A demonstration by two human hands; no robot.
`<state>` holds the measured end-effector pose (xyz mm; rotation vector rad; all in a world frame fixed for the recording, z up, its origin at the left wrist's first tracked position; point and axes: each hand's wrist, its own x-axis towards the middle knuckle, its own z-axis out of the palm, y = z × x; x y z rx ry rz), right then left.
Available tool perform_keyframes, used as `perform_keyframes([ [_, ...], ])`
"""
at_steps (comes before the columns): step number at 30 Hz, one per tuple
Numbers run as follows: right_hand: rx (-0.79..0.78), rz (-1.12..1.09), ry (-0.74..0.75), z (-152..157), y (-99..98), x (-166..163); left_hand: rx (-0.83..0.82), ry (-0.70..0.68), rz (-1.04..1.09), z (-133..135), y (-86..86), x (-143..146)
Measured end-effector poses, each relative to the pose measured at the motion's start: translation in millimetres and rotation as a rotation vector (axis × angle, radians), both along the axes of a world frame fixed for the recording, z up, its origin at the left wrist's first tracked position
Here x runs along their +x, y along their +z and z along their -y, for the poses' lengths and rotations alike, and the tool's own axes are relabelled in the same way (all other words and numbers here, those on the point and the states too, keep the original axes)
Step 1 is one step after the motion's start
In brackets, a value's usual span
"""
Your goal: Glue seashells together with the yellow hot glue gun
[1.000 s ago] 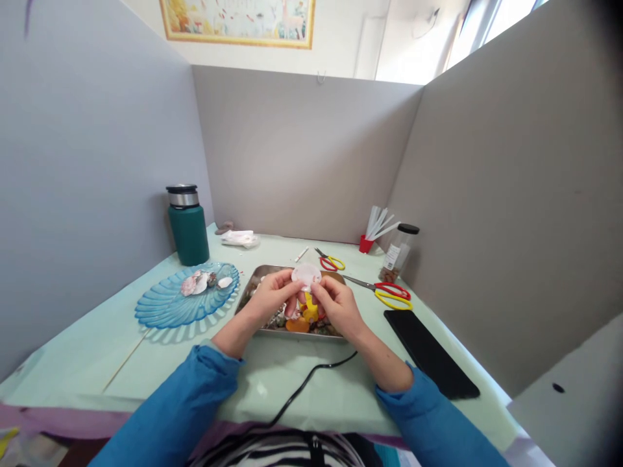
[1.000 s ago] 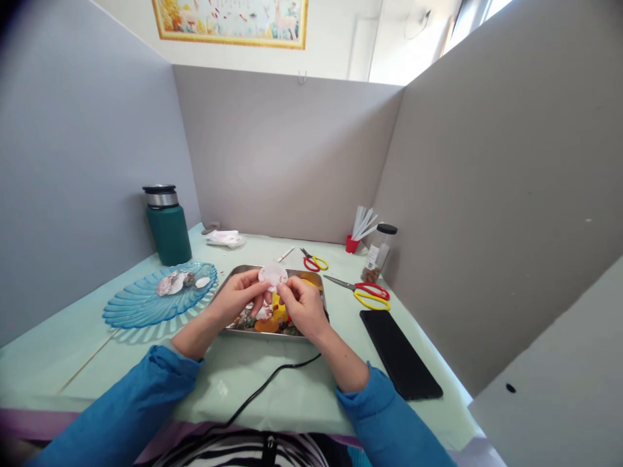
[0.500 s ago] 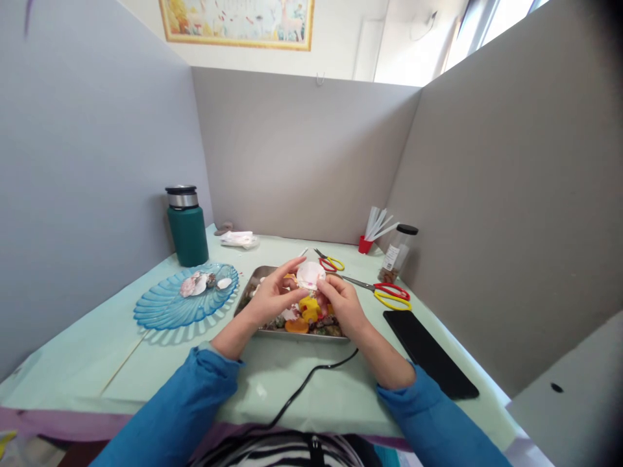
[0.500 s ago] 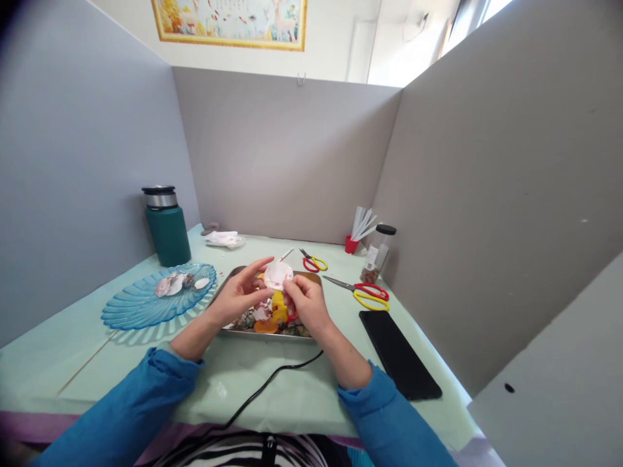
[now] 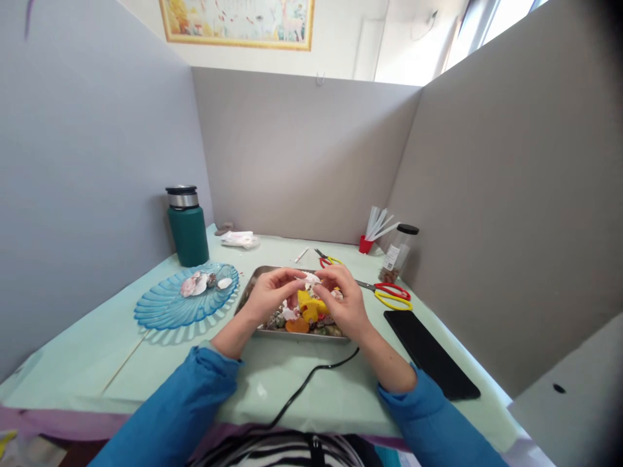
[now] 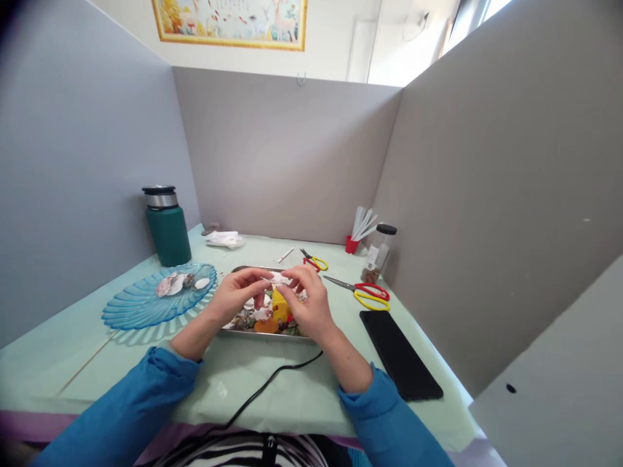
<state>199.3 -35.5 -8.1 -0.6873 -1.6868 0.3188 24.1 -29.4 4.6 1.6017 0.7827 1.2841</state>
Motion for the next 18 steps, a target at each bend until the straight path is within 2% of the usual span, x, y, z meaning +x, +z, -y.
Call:
perform_keyframes([
  [5,0.091,0.076,-0.036,1.2,-0.7,-1.6,0.007,-0.007,-0.055,0.0,-0.7,0.2],
  [9,0.088,0.048,-0.059,1.6,-1.5,-0.8,0.151,0.117,-0.126,-1.0,-0.2,-1.2],
  [11,0.076,0.04,-0.052,1.9,-1.1,-0.9,0.204,0.131,-0.117,-1.5,-0.3,-2.6],
  [13,0.063,0.037,-0.041,2.4,-0.7,-1.5,0.182,0.079,-0.11,-1.1,-0.3,-3.4],
  [18,0.047,0.043,-0.024,4.0,0.2,-3.7,0.007,-0.032,-0.08,3.1,1.3,-1.5],
])
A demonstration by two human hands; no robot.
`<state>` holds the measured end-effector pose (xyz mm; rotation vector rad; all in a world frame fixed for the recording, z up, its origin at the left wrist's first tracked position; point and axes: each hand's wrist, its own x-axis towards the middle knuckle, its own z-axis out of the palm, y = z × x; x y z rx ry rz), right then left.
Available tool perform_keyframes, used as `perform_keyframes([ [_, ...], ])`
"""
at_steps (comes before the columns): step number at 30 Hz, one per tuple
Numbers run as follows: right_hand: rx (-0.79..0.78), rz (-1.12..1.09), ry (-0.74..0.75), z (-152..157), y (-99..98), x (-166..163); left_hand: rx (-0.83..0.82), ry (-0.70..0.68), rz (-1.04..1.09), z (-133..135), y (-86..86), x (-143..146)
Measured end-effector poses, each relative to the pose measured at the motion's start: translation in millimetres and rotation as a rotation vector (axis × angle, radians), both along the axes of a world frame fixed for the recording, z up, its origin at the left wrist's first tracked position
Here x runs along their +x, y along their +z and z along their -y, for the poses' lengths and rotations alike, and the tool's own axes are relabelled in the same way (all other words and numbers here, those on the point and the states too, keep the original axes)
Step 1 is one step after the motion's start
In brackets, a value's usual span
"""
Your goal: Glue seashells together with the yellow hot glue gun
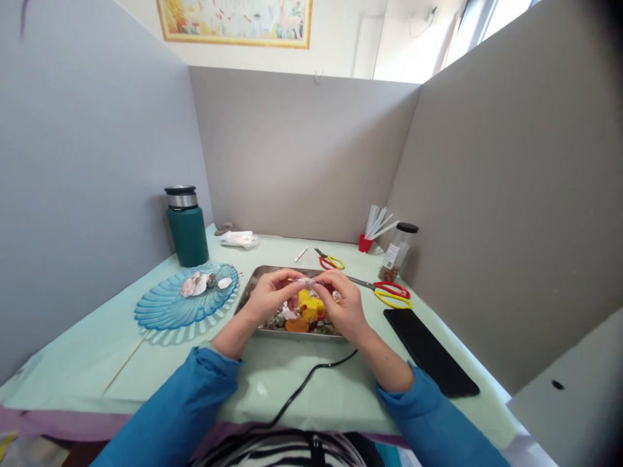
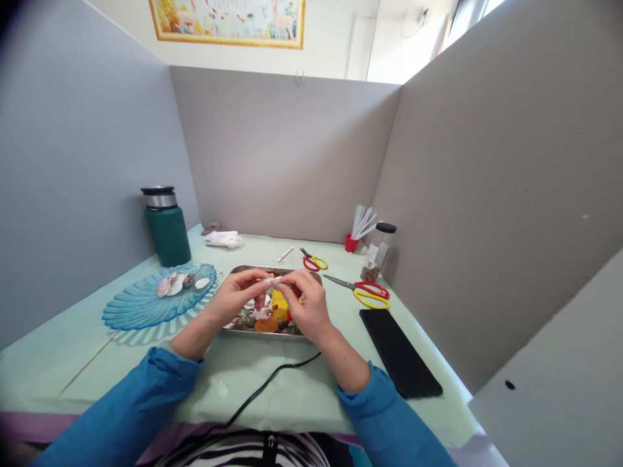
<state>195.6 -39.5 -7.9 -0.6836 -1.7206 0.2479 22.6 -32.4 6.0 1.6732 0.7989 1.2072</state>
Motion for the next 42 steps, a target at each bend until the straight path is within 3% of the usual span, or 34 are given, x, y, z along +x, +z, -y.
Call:
perform_keyframes([
  [6,0.008,0.009,0.016,0.4,0.3,0.4,-0.049,-0.07,0.021,1.1,-0.7,0.6],
  [14,0.033,0.045,0.003,-1.1,-3.1,1.6,-0.023,0.055,-0.046,-1.4,-3.1,-0.6],
  [20,0.019,0.058,0.002,1.1,-2.5,1.0,-0.046,0.013,0.0,-1.3,-2.2,-2.6],
  [26,-0.047,-0.016,-0.02,-0.8,-2.4,0.6,-0.075,0.091,0.022,-0.6,-0.1,1.4],
  [31,-0.08,-0.034,-0.033,-1.1,-1.8,0.5,-0.073,0.072,-0.008,3.3,2.6,4.3],
  [42,-0.109,-0.056,0.037,-0.7,-3.5,-0.5,-0.058,0.126,0.022,0.9,1.6,4.2],
])
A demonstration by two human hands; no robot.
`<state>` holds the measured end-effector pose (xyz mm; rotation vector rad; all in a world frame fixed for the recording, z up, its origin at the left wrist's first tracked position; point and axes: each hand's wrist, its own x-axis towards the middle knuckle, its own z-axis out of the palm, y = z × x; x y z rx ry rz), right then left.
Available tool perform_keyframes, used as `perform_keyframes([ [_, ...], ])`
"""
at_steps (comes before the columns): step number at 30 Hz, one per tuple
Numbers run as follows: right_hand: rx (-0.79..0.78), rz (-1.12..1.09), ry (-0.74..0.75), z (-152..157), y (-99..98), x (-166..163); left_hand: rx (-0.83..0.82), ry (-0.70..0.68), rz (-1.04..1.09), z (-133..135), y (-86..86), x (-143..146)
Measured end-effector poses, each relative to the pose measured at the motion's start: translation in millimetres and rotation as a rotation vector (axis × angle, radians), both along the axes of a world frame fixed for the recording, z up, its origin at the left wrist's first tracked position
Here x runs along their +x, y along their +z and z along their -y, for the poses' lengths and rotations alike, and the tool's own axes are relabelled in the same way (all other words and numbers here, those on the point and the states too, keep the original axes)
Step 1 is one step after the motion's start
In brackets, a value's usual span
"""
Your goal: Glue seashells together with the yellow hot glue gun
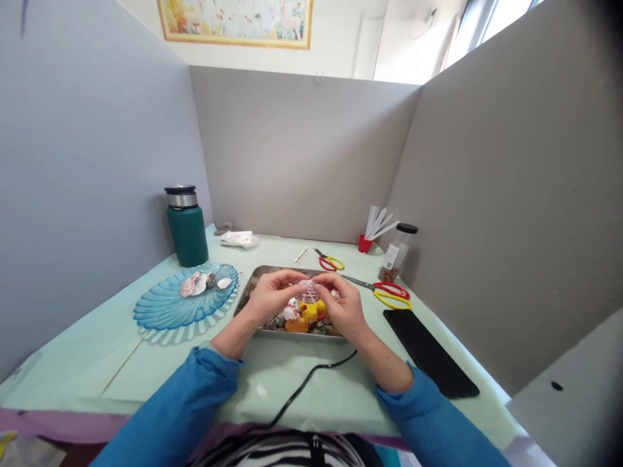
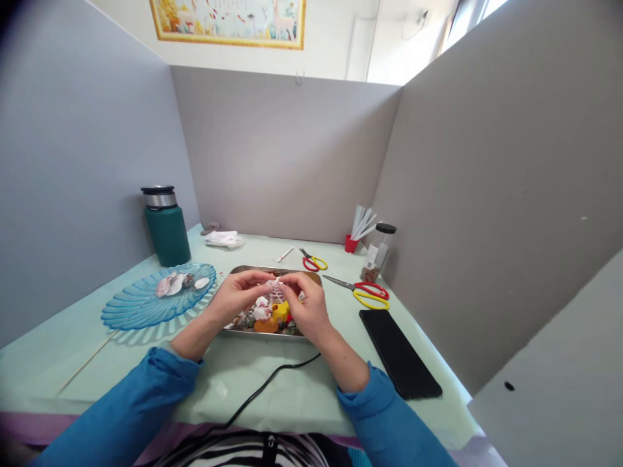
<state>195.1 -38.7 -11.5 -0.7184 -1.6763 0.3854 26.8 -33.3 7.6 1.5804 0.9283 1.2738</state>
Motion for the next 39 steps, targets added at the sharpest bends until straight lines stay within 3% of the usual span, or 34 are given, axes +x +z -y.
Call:
perform_keyframes([
  [16,-0.075,-0.005,0.032,-2.4,-4.1,0.0,0.003,-0.045,0.032,-0.8,-0.6,-2.0],
  [26,0.038,0.069,0.042,-1.1,0.7,0.2,-0.014,-0.054,-0.019,-2.1,-1.9,-2.7],
  [32,-0.039,0.038,-0.018,-3.8,-3.1,0.6,-0.036,-0.034,0.036,-6.1,-4.0,-5.2],
  [39,0.012,0.058,-0.026,-4.0,1.2,3.7,-0.075,-0.085,-0.08,-5.1,-3.3,-6.2],
])
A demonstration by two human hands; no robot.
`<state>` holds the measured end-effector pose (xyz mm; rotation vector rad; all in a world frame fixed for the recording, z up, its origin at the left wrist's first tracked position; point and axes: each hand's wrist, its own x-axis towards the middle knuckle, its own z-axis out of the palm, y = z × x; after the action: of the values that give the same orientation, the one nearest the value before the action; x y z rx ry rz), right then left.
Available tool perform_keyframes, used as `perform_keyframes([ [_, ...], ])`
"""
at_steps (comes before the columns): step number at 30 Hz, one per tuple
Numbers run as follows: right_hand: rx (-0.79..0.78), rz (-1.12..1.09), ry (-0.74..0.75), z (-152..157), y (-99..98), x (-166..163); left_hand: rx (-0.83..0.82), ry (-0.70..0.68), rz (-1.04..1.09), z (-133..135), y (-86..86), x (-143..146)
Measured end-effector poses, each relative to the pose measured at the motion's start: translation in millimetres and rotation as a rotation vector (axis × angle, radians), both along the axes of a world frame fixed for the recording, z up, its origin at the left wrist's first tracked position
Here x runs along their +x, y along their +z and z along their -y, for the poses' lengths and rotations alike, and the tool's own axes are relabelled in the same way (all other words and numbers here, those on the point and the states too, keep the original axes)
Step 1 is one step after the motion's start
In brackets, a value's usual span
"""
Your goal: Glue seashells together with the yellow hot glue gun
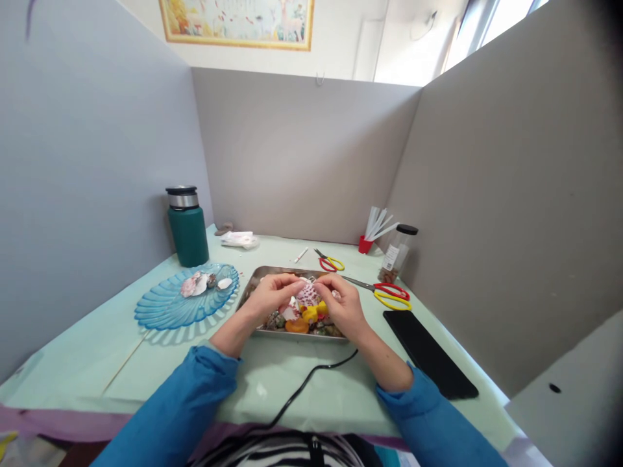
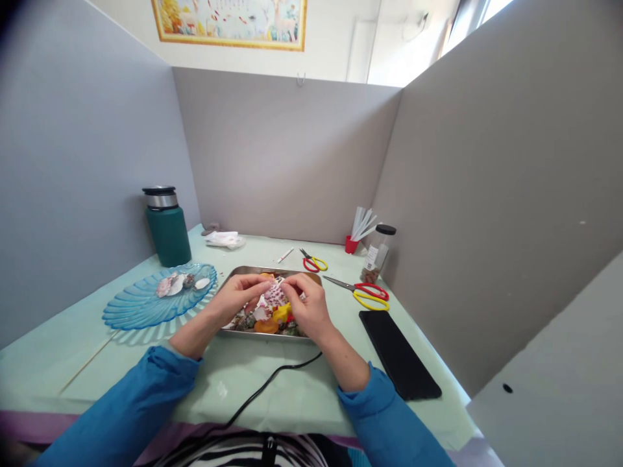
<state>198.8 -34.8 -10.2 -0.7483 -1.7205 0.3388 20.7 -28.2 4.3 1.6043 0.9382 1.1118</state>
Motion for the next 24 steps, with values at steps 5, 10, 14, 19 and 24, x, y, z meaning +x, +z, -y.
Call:
perform_keyframes([
  [5,0.01,0.017,0.014,-0.8,0.1,1.4,0.006,-0.092,-0.052,0.0,-0.6,-2.4],
  [10,0.011,0.024,0.027,-1.2,-1.4,1.1,0.0,-0.098,-0.028,-2.2,-2.3,-4.4],
  [14,0.017,0.029,0.045,-0.6,-2.2,1.1,0.021,-0.099,-0.032,-1.9,-1.3,-4.9],
  [19,0.017,0.031,0.057,-1.7,-2.5,0.9,0.035,-0.079,-0.04,0.0,1.1,-3.5],
  [24,-0.028,-0.02,0.023,-2.9,-1.9,2.0,0.08,-0.047,-0.107,0.6,1.5,-2.6],
])
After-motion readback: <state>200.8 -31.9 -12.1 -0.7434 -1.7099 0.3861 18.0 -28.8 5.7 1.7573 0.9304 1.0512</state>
